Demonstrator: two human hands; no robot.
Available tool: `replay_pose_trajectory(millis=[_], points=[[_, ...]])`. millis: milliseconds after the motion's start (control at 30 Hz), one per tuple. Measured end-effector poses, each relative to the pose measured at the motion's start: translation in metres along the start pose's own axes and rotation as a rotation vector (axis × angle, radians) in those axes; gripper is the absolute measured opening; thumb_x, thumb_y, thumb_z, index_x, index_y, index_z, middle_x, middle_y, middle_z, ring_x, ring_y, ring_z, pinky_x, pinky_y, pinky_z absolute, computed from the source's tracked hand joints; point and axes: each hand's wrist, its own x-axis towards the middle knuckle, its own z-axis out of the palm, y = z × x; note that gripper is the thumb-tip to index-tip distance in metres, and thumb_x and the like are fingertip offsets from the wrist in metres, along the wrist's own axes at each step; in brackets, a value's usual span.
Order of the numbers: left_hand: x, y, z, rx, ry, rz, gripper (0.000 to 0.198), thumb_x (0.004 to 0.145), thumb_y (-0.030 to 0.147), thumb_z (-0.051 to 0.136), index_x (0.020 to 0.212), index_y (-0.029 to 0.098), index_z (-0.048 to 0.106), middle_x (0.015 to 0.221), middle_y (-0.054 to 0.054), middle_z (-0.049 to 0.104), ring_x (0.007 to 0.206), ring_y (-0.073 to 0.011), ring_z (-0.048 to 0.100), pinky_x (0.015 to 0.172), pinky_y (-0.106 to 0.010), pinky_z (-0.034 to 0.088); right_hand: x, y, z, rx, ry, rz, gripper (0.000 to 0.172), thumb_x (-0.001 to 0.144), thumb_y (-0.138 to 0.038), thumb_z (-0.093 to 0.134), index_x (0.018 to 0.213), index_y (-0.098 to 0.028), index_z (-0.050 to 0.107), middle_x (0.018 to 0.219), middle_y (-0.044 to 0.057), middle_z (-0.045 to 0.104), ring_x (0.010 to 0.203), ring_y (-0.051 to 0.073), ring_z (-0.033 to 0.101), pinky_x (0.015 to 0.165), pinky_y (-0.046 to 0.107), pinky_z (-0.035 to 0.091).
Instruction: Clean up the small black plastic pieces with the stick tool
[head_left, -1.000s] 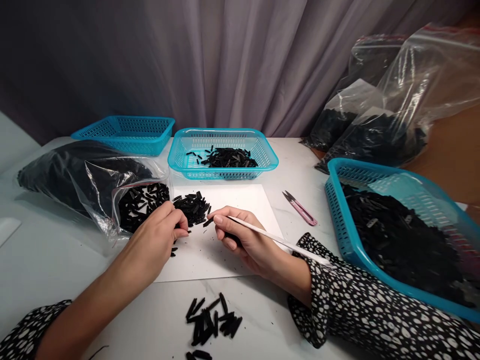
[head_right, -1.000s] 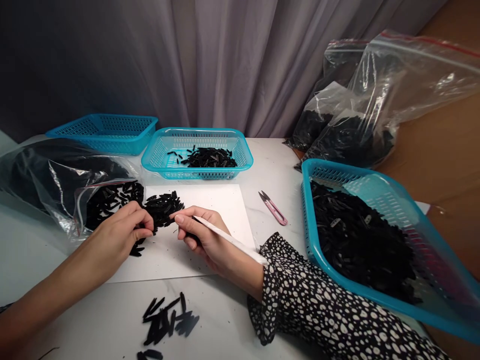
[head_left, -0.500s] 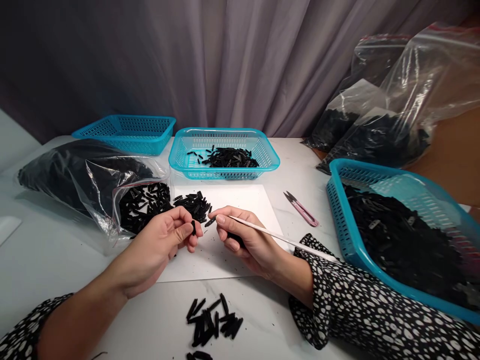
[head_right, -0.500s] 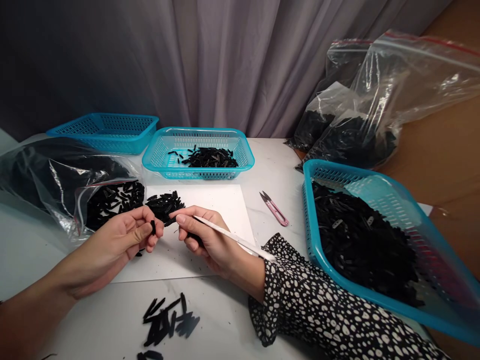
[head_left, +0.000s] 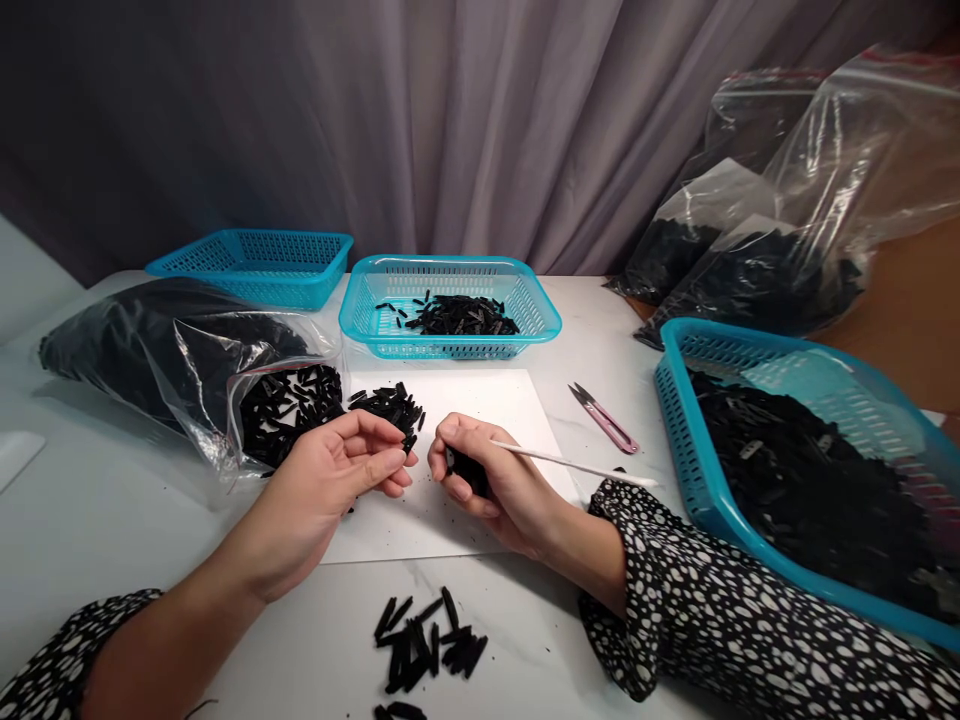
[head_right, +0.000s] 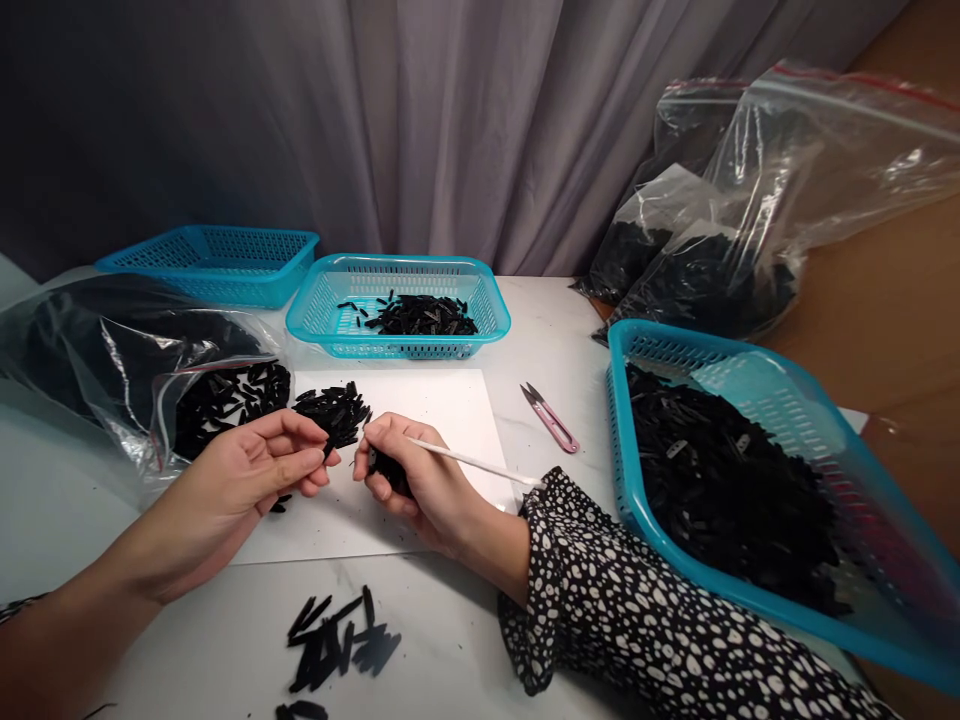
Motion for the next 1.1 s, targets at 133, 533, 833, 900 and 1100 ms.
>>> replay_pose_trajectory(millis=[133,533,833,900,1100], points=[[-0.002,-0.003,0.000,0.041,-0.014,0.039,0.019,0.082,0.032,0.075,0.091,0.019,0.063,0.067,0.003,0.066,0.063,-0.0109,0.058,0.062,-0.024,0.044,0.000,-0.001,0.000,-0.041,-0.026,0.009,0.032,0.085,-0.043,0.072,0.071,-0.016,0.060,0.057,-0.006,0.052,0.040,0.003,0.027,0.034,0.016,0.012],[0.000,0.001,0.006,0.066,0.027,0.053,0.019,0.074,0.030,0.078,0.085,0.018,0.068,0.068,0.002,0.063,0.062,-0.0117,0.053,0.059,-0.025,0.042,0.000,-0.003,-0.001,0.031,-0.026,0.063,0.031,0.077,-0.044,0.081,0.076,-0.016,0.069,0.060,-0.006,0.055,0.042,0.003,0.026,0.036,0.018,0.009],[0.002,-0.003,0.001,0.079,0.058,0.089,0.016,0.079,0.029,0.075,0.088,0.019,0.066,0.070,0.003,0.067,0.067,-0.0118,0.062,0.067,-0.024,0.049,-0.022,-0.001,0.007,-0.676,-0.634,0.028,0.030,0.089,-0.046,0.068,0.082,-0.018,0.076,0.076,0.004,0.071,0.070,0.016,0.064,0.070,0.028,0.051],[0.001,-0.004,0.000,0.091,0.059,0.096,0.017,0.079,0.029,0.075,0.089,0.019,0.065,0.069,0.003,0.068,0.065,-0.0119,0.063,0.066,-0.025,0.050,-0.022,0.002,0.008,-0.706,-0.674,-0.023,0.031,0.090,-0.048,0.066,0.082,-0.019,0.076,0.078,0.004,0.072,0.073,0.017,0.066,0.072,0.029,0.051],[0.001,-0.004,0.002,0.133,0.051,0.138,0.019,0.080,0.029,0.075,0.092,0.020,0.063,0.068,0.003,0.068,0.061,-0.0138,0.065,0.059,-0.025,0.052,-0.008,0.000,0.004,-0.473,-0.029,-0.159,0.032,0.082,-0.048,0.074,0.072,-0.018,0.072,0.056,-0.003,0.055,0.048,0.010,0.041,0.046,0.023,0.030]])
